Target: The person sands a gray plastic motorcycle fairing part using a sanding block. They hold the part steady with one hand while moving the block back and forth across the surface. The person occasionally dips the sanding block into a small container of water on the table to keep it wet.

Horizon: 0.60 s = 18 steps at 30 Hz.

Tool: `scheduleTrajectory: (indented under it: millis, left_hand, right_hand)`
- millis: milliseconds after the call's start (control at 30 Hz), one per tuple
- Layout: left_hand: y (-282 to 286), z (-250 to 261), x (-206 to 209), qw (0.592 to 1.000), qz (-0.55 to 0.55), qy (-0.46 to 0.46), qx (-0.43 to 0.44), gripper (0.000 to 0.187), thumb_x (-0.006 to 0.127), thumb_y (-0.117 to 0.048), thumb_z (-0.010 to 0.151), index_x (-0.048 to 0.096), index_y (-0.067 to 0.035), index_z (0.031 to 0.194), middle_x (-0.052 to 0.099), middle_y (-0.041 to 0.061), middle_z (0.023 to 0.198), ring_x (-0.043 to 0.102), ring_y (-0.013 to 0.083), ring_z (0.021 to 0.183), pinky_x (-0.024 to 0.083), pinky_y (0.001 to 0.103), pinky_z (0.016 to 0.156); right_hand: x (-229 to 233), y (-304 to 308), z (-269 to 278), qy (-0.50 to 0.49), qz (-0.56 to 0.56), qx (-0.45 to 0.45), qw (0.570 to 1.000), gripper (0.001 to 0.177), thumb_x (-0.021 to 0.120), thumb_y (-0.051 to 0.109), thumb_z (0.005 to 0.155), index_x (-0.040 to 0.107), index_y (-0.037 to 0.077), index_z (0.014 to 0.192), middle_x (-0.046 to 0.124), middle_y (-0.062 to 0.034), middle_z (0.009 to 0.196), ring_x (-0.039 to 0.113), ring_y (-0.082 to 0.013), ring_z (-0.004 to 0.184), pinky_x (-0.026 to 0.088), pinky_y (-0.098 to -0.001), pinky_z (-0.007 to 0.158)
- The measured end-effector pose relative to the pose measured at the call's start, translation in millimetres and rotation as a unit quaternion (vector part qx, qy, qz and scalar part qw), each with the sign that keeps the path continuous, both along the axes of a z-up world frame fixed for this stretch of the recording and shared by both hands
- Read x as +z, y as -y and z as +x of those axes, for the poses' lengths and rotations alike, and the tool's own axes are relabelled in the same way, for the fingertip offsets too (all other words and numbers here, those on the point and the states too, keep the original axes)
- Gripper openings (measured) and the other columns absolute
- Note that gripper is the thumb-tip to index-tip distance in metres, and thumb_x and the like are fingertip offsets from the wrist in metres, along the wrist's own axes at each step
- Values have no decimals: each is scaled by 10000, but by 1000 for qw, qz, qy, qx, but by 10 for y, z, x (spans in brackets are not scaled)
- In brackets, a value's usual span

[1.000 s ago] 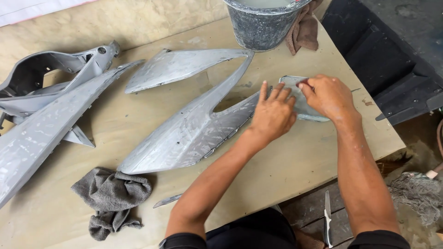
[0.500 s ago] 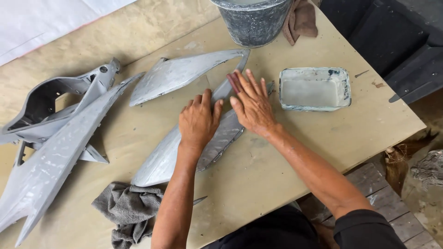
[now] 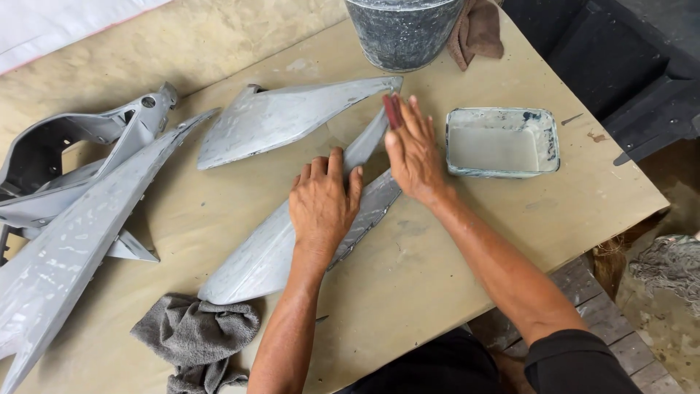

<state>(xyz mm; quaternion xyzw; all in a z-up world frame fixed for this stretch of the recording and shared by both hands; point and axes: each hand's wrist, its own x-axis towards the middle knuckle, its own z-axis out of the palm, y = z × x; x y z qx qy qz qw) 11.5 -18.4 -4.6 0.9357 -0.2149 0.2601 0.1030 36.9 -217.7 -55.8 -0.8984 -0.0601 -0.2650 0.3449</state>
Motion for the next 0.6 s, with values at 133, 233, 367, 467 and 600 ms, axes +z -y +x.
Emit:
scheduleTrajectory:
  millis: [133, 233, 367, 467, 600]
  left_hand:
    - [7, -6, -11, 1000, -7, 3, -2, 444, 513, -489, 1008, 614, -133, 1254, 665, 101, 946, 702, 298, 928, 547, 411, 850]
    - [4, -10, -19, 1000, -12, -3, 4, 442, 517, -489, 1008, 617, -136, 1253, 663, 96, 946, 701, 296, 934, 549, 412, 857]
    - [1, -34, -14, 1000, -12, -9, 3, 443, 511, -487, 1017, 620, -142, 1272, 667, 97, 955, 703, 294, 934, 546, 412, 864]
    - [16, -20, 20, 1000, -14, -6, 4, 454, 521, -486, 1010, 622, -155, 1303, 670, 102, 967, 701, 301, 933, 542, 419, 869]
    - [20, -44, 45, 1000, -12, -3, 5, 443, 532, -456, 1007, 634, -179, 1337, 677, 116, 984, 700, 311, 948, 541, 432, 876]
  right_hand:
    - [-11, -4, -93, -13, -3, -4, 1000, 682, 111, 451, 1076, 319, 68, 1601, 151, -107, 1701, 139, -414, 1538, 95, -710, 1181]
    - [-40, -14, -168, -2, -100, 34, 994, 627, 209, 461, 1079, 311, 158, 1619, 167, -46, 1709, 131, -334, 1561, 83, -655, 1200]
    - [-83, 123, 21, -6, -39, 7, 999, 629, 155, 411, 1093, 376, 79, 1579, 187, -81, 1694, 147, -389, 1539, 113, -692, 1186]
    - [-9, 90, 26, -11, -35, 4, 999, 578, 198, 365, 1116, 367, 79, 1590, 165, -89, 1697, 141, -407, 1540, 151, -721, 1171]
    - [35, -17, -152, -15, -51, 17, 998, 596, 193, 397, 1096, 328, 138, 1616, 164, -50, 1706, 137, -354, 1558, 157, -673, 1191]
